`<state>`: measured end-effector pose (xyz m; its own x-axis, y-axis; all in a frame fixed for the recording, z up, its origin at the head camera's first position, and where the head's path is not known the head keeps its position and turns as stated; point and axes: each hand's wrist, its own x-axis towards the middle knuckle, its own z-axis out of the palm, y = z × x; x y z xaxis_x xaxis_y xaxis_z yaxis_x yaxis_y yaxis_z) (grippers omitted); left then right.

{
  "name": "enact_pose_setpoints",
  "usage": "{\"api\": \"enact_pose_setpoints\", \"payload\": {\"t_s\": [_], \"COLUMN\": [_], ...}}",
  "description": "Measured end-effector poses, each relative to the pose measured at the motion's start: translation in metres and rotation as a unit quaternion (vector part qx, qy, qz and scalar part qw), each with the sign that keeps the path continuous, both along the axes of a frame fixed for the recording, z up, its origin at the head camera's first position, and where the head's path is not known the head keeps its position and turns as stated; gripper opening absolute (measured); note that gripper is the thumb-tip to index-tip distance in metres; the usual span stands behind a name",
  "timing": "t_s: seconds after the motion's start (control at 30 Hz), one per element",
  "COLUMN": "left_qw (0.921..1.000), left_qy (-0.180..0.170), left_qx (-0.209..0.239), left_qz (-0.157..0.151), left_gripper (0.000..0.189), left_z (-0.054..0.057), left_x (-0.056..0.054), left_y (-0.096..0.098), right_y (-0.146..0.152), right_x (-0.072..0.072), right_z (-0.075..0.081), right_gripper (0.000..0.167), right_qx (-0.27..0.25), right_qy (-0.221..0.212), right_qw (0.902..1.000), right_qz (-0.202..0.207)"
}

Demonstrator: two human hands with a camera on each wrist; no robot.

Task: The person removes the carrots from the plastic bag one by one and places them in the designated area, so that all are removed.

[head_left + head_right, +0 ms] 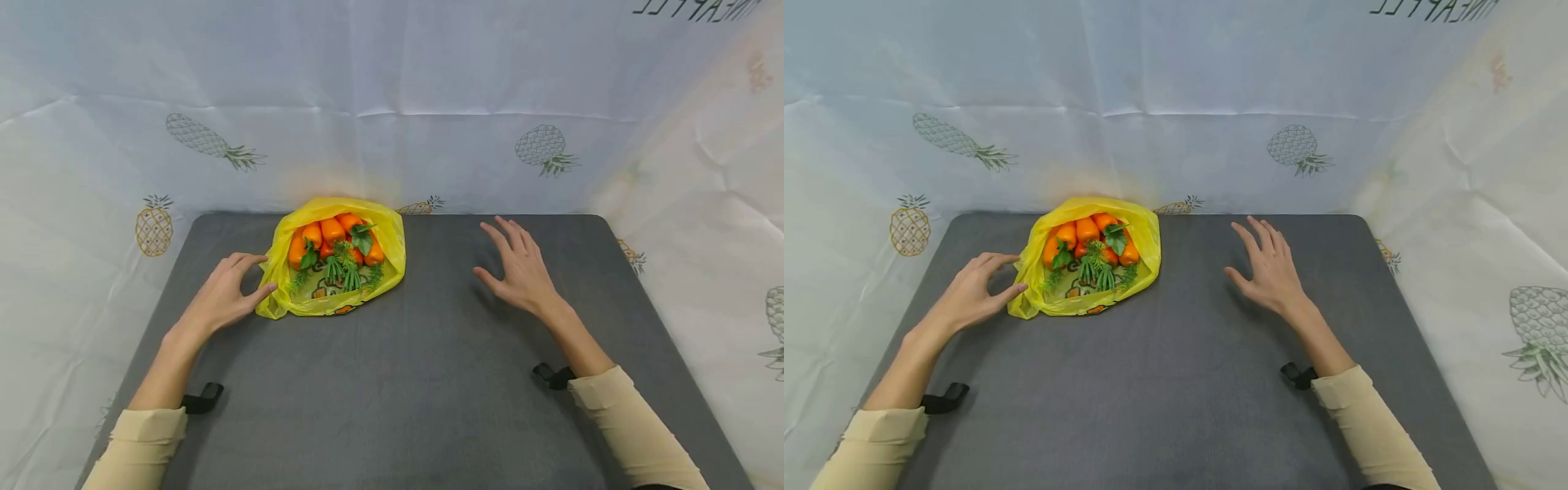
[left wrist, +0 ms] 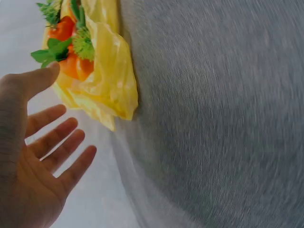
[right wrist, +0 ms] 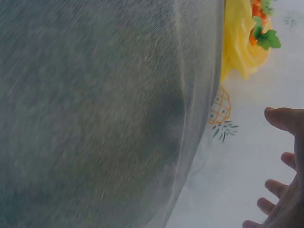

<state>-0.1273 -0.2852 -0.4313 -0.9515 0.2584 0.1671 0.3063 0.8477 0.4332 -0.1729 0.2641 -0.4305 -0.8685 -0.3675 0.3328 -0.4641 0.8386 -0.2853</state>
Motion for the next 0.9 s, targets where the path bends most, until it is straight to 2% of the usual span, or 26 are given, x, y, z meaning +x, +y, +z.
{"api": "enact_pose_setpoints", "payload": {"t_s": [0.13, 0.37, 0.57, 0.73, 0.9], "left_qw": [0.9993, 0.9952, 0.9898, 0.9849, 0.9762], "left_qy": [-0.001, -0.058, -0.096, -0.121, -0.158], "left_qx": [0.037, 0.078, 0.102, 0.117, 0.139], "left_qz": [0.001, 0.01, 0.026, 0.041, 0.052], "left_gripper": [0.045, 0.038, 0.035, 0.032, 0.032], "left_z": [-0.001, -0.003, -0.005, -0.007, -0.012], "left_x": [0.004, 0.01, 0.012, 0.01, 0.005], "left_y": [0.003, 0.007, 0.015, 0.021, 0.023], "right_y": [-0.006, -0.025, -0.047, -0.061, -0.072], "right_x": [-0.001, -0.008, -0.014, -0.019, -0.025], "right_z": [0.0, 0.007, 0.013, 0.016, 0.019], "right_gripper": [0.082, 0.066, 0.059, 0.055, 0.053], "right_qx": [-0.025, -0.079, -0.116, -0.13, -0.145], "right_qy": [-0.015, -0.006, -0.008, -0.018, -0.022], "right_qw": [0.9996, 0.9963, 0.9917, 0.9897, 0.9867], "right_qz": [0.004, 0.032, 0.054, 0.057, 0.071]}}
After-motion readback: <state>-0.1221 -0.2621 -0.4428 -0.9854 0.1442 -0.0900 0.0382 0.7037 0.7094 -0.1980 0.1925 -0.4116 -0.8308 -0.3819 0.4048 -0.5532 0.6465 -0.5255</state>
